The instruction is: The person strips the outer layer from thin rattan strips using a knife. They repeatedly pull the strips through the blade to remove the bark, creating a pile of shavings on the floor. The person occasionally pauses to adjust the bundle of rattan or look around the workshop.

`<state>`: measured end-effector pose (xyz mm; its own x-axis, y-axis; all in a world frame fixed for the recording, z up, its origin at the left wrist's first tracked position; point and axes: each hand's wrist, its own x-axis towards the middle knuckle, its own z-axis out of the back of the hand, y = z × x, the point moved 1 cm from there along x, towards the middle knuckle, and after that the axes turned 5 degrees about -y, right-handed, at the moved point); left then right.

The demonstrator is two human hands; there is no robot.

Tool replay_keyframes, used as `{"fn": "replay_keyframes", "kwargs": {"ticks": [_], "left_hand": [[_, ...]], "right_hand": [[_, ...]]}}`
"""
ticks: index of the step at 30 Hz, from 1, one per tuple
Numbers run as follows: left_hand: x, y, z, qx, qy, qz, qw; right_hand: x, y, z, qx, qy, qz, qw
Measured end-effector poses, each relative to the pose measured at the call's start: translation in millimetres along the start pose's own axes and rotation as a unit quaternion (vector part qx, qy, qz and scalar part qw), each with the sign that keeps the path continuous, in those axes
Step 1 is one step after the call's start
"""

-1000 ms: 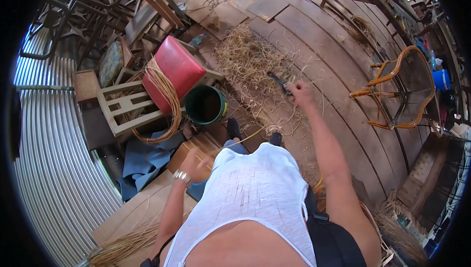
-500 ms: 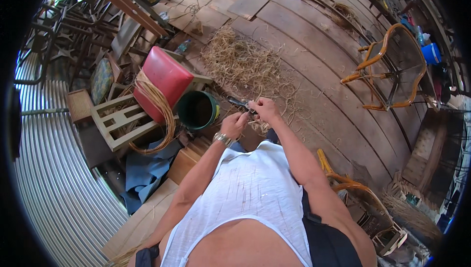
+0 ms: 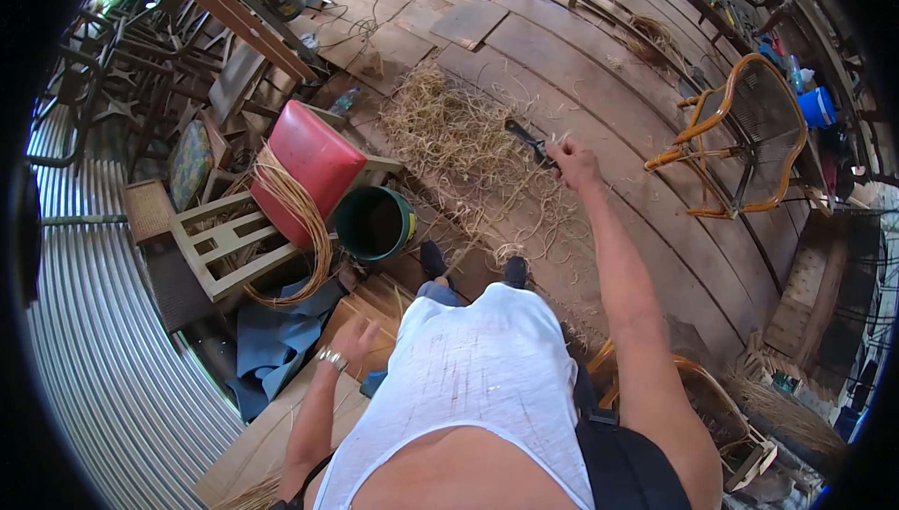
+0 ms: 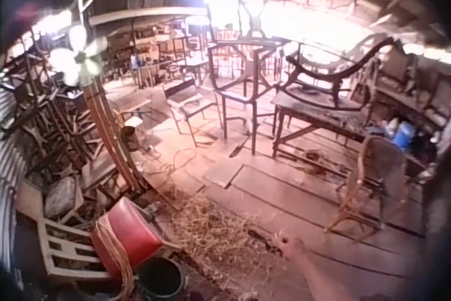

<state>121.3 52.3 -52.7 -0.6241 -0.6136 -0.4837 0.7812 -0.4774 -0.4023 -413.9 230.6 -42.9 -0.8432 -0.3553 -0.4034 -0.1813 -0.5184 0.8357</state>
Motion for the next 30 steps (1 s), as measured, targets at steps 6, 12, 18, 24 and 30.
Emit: {"fn": "replay_keyframes", "kwargs": {"ticks": [6, 12, 18, 24, 30], "left_hand": [[119.0, -170.7, -14.8, -0.303, 0.092, -0.082, 0.945], [162.0, -232.3, -67.5, -0.194, 0.044, -0.093, 0.976], [132.8, -209.6, -48.6, -0.152, -0.038, -0.205, 0.966], [1.1, -102.8, 69.5, -0.154, 0.059, -0.145, 0.976], [-21.5, 25.0, 20.7, -0.026, 0.093, 0.070, 0.993]], "right_hand": [[-57.3, -31.9, -67.7, -0.031, 0.027, 0.026, 0.999], [-80.3, -68.0, -94.1, -0.073, 0.008, 0.004, 0.997], [-68.3, -75.9, -85.7, -0.009, 0.046, -0.086, 0.995], [15.9, -72.1, 42.0, -0.005, -0.063, -0.113, 0.992], [1.8, -51.7, 3.8, -0.095, -0.041, -0.003, 0.995]]}}
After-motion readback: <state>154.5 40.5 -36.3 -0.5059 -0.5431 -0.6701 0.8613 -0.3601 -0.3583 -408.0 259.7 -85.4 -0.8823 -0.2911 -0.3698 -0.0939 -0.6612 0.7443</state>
